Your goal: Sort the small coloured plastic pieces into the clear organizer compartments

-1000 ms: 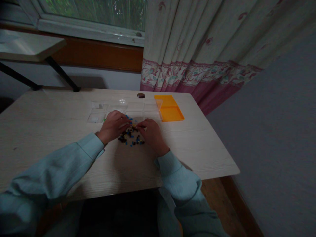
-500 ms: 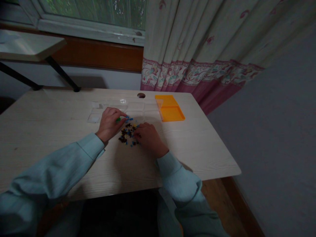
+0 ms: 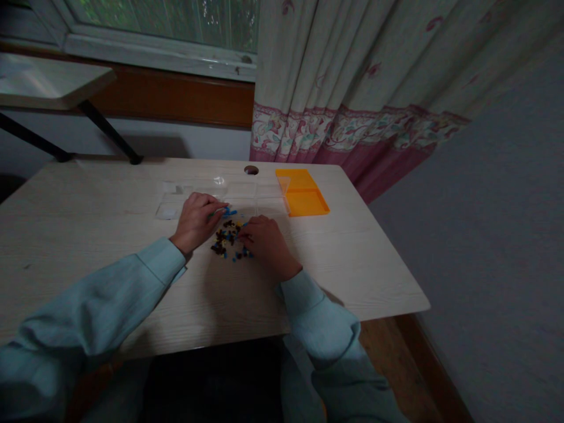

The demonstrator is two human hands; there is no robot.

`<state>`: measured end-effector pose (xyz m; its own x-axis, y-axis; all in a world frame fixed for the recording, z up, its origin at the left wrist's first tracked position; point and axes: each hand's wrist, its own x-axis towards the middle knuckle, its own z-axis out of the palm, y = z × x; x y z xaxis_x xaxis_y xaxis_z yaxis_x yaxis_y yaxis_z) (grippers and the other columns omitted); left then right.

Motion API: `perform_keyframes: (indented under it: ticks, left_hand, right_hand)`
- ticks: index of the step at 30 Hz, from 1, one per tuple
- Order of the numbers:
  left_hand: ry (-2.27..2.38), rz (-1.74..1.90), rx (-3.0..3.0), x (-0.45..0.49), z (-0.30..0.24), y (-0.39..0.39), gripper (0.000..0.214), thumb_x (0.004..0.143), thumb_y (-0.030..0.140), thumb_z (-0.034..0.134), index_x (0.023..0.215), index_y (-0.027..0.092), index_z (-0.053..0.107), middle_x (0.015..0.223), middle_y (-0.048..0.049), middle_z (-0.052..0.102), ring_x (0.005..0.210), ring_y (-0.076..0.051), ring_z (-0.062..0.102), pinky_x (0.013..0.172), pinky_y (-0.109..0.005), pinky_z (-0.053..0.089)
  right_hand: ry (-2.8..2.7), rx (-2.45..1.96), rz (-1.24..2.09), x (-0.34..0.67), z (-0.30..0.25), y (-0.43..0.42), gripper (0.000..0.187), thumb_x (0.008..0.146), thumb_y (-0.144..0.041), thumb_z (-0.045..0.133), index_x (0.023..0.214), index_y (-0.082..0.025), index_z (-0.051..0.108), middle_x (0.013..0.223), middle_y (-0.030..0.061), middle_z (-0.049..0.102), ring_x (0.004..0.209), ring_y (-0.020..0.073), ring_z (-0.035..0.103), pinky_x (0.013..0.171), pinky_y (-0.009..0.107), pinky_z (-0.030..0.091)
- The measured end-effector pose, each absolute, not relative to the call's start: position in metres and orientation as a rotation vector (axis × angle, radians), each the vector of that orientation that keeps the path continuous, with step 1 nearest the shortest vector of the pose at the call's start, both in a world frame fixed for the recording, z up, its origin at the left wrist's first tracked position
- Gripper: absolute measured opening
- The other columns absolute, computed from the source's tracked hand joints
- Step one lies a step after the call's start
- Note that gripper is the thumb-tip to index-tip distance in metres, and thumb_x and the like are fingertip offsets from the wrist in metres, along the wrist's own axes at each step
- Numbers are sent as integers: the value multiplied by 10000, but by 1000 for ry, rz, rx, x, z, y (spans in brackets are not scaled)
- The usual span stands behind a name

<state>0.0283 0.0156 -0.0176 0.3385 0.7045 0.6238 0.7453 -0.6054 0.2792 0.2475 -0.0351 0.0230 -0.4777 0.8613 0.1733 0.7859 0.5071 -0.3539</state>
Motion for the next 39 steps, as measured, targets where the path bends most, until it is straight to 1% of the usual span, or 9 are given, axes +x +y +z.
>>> perform_keyframes:
  ticks: [4, 8, 12, 14, 18, 25, 30, 33, 39]
  left_hand:
    - [-1230, -1148, -2618, 30, -13, 12, 234, 948, 330, 546, 1089, 244, 712, 962, -68, 640, 950, -215, 520, 838, -384, 416]
    - [-970, -1088, -2779, 33, -11, 8, 211, 926, 333, 576, 1067, 261, 714, 997, -61, 635, 966, -210, 536, 853, -378, 421]
    - [-829, -1021, -2861, 34, -14, 7, 252, 905, 360, 605, 1117, 261, 698, 1025, -70, 630, 990, -220, 539, 869, -386, 426]
    - [-831, -1009, -2873, 34, -14, 7, 271, 902, 381, 613, 1129, 256, 693, 1024, -72, 630, 986, -219, 539, 870, -386, 428]
    - [-837, -996, -2858, 34, -15, 9, 254, 911, 408, 606, 1085, 251, 704, 1016, -69, 634, 979, -215, 537, 865, -378, 428]
    - [-832, -1040, -2800, 35, -15, 9, 186, 921, 375, 604, 991, 240, 711, 988, -50, 649, 958, -201, 535, 848, -361, 418]
    - [-1042, -1110, -2697, 34, -11, 8, 178, 911, 378, 619, 963, 237, 715, 952, -41, 662, 931, -202, 541, 834, -370, 414]
    - [-1168, -1146, -2614, 33, -9, 9, 171, 901, 366, 634, 971, 233, 715, 929, -45, 661, 933, -211, 540, 829, -379, 410]
    - [-1307, -1240, -2516, 31, -11, 12, 169, 885, 390, 656, 924, 235, 711, 904, -49, 662, 922, -218, 534, 823, -391, 414]
  right_hand:
    - [-2315, -1379, 305, 248, 23, -34, 84, 837, -184, 705, 881, -205, 774, 882, 59, 711, 871, 197, 601, 818, 324, 421]
    - [-2229, -1371, 287, 249, 24, -34, 79, 846, -198, 700, 874, -207, 774, 855, 55, 709, 859, 197, 601, 806, 322, 429]
    - [-2196, -1361, 256, 249, 24, -33, 85, 855, -204, 688, 866, -207, 773, 827, 54, 700, 843, 198, 598, 800, 325, 434]
    - [-2182, -1354, 251, 249, 24, -33, 87, 854, -198, 686, 861, -210, 772, 816, 51, 697, 838, 198, 595, 799, 327, 434]
    - [-2169, -1329, 260, 249, 22, -32, 77, 850, -201, 692, 855, -210, 769, 819, 48, 700, 842, 197, 599, 806, 327, 440]
    - [-2160, -1329, 286, 248, 25, -33, 98, 853, -188, 678, 886, -204, 768, 840, 56, 703, 863, 202, 610, 823, 334, 456]
    - [-2083, -1394, 227, 252, 24, -32, 167, 886, -180, 616, 972, -183, 760, 891, 76, 694, 884, 206, 609, 840, 342, 459]
    - [-2063, -1468, 170, 256, 21, -31, 167, 898, -198, 602, 946, -184, 761, 889, 77, 693, 884, 210, 605, 841, 348, 449]
    - [-2200, -1645, 115, 257, 21, -32, 164, 896, -201, 595, 905, -197, 758, 915, 86, 695, 912, 225, 580, 837, 356, 413]
